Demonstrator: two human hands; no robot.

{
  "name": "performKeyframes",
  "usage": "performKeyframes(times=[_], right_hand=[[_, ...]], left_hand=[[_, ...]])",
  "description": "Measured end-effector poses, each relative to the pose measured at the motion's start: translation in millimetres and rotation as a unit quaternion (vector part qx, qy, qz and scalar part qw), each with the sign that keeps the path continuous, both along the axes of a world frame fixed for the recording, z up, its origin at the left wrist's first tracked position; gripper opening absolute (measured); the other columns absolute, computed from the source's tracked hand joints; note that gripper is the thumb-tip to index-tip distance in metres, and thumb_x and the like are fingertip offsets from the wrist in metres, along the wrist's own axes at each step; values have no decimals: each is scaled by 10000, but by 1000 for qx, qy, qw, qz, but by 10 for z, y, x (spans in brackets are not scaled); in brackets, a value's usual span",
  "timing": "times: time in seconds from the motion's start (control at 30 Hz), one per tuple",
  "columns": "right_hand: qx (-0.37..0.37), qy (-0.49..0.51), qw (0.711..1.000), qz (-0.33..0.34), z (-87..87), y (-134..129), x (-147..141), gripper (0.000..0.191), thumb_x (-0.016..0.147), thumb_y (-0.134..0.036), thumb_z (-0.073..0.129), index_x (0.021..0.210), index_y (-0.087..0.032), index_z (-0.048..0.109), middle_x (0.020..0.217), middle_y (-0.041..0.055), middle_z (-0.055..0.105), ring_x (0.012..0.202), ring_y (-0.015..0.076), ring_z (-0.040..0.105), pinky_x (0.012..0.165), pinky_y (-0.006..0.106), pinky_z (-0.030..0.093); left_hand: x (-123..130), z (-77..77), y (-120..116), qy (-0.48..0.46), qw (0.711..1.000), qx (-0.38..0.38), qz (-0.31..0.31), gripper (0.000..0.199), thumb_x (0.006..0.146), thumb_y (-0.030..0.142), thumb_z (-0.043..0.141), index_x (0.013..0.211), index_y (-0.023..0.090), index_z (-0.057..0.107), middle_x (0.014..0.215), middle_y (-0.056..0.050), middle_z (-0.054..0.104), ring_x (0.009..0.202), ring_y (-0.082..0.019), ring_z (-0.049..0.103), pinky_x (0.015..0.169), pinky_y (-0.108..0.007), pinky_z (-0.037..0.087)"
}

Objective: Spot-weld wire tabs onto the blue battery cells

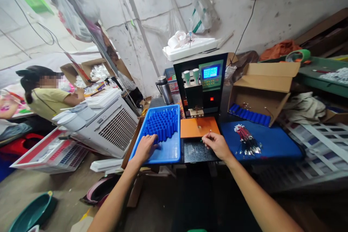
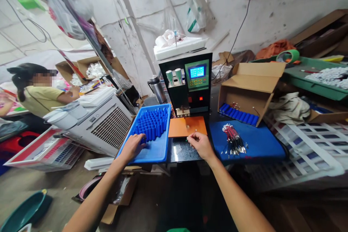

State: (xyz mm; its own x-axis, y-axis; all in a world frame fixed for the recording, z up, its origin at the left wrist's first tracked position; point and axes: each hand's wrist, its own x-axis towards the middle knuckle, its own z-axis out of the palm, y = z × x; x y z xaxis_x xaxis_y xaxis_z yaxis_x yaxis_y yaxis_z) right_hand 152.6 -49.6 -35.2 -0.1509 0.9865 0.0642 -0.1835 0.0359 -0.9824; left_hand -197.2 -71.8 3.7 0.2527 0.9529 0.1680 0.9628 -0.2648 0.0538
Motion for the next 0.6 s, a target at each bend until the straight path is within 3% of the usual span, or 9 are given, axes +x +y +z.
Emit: performKeyframes(times=[0.1, 0.17, 0.27, 0.37, 0.47, 0.6], right_hand=[[-19, 18, 1000, -12, 11, 11, 26, 397, 654, -543, 768, 677, -171, 631, 552, -7, 564, 493, 122, 499, 469, 242, 398], [-28, 36, 999, -23, 22, 36, 31, 379, 662, -523, 762, 673, -171, 620, 549, -10, 562, 490, 116, 498, 464, 235, 397], [-37, 77, 994, -63, 37, 105, 30, 346, 672, -484, 750, 673, -173, 597, 564, -19, 559, 483, 98, 486, 450, 215, 384], [-47, 107, 987, -112, 47, 173, 37, 317, 679, -454, 733, 684, -173, 586, 549, -35, 538, 469, 85, 467, 435, 198, 369], [-46, 109, 984, -130, 50, 197, 71, 293, 691, -430, 718, 692, -167, 590, 544, -37, 535, 467, 80, 466, 431, 189, 365], [-38, 102, 984, -140, 37, 193, 172, 277, 700, -413, 706, 673, -166, 585, 555, -35, 540, 466, 74, 468, 429, 186, 370]], left_hand=[[52, 20, -38, -139, 990, -7, -6, 107, 837, 240, 609, 937, 213, 585, 868, -36, 670, 841, -215, 619, 783, -338, 470], [169, 64, -11, -244, 969, 19, 22, 195, 817, 315, 645, 970, 203, 601, 880, -28, 673, 812, -193, 624, 763, -317, 485], [504, 151, 145, -374, 924, 46, 71, 370, 774, 408, 698, 1062, 182, 641, 848, -23, 689, 747, -178, 627, 723, -307, 494], [983, 177, 415, -472, 881, 0, 38, 421, 740, 425, 722, 1060, 158, 660, 802, -30, 711, 724, -181, 645, 705, -303, 496], [1456, 84, 713, -511, 859, -41, -24, 355, 741, 397, 704, 1000, 160, 651, 779, -24, 700, 717, -174, 642, 698, -293, 492], [1841, -106, 1004, -479, 875, -35, -54, 260, 765, 374, 654, 927, 173, 620, 824, -24, 664, 730, -167, 613, 673, -285, 472]])
